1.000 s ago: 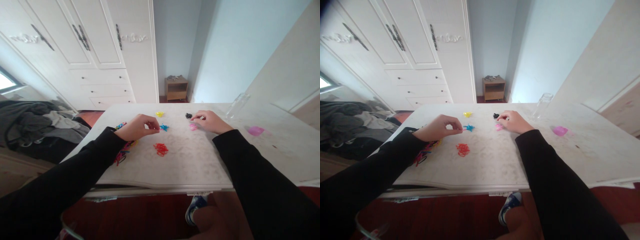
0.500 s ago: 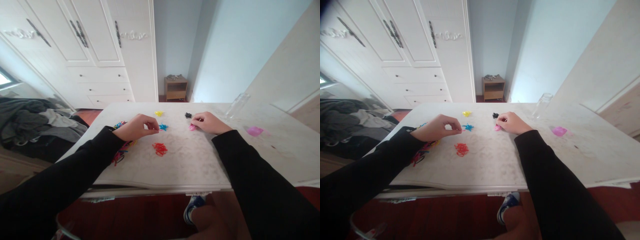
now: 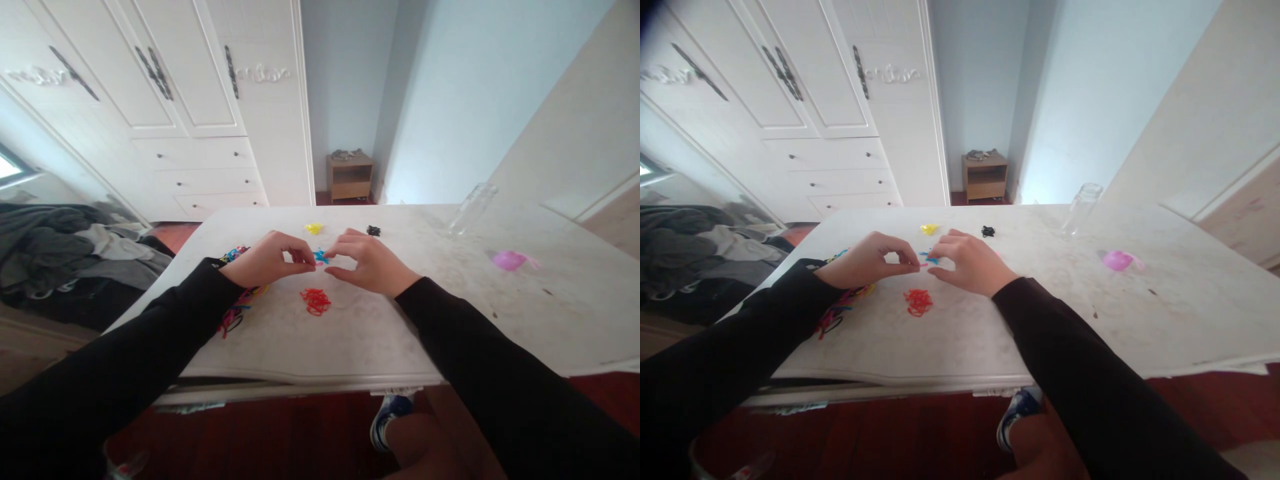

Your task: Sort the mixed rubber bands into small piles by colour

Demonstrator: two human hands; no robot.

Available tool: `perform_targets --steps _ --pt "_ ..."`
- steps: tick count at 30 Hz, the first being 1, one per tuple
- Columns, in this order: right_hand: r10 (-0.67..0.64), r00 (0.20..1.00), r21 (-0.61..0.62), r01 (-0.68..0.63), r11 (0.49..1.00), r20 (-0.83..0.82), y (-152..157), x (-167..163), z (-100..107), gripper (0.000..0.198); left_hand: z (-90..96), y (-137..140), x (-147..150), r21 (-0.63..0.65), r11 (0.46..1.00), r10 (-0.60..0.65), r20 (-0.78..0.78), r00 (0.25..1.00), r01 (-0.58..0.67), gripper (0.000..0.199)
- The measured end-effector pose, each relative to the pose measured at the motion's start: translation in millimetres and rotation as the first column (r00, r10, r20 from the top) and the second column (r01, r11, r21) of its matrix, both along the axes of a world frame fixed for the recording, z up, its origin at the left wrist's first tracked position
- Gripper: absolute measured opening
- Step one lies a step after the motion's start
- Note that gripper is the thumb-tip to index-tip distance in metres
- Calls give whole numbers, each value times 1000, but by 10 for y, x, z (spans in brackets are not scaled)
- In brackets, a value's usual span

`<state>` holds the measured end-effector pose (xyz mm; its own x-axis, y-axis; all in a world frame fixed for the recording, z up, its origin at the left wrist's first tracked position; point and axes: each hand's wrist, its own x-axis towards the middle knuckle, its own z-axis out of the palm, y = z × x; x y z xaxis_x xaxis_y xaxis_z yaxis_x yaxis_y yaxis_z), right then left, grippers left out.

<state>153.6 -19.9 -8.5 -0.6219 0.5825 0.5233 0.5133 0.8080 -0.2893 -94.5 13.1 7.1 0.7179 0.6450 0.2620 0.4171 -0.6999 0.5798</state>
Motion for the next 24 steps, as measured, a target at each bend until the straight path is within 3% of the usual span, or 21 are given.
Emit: perform_targets --steps 5,8,11,14,16,19,24 --pt "54 994 18 -56 998 94 8 -107 -52 17 -32 3 9 -4 1000 -24 5 1000 24 19" --pt "33 999 14 -34 999 26 50 3 -23 19 -30 12 5 -10 1000 -10 13 1000 10 22" --pt "-99 988 -12 98 995 -117 126 320 32 14 9 24 -16 -16 999 45 50 998 -44 26" --pt "-310 938 -115 295 949 -156 206 741 53 12 61 42 -49 -24 995 97 81 992 -96 29" --pt "-384 911 -166 360 918 -149 234 964 41 13 84 60 -71 -20 994 112 82 990 -110 29" --pt "-382 917 -194 357 914 -114 231 1112 15 15 97 90 -98 -15 992 123 84 989 -122 28" --pt "-333 941 -231 313 921 -54 185 1053 16 13 90 132 -136 -30 988 151 73 986 -149 26"
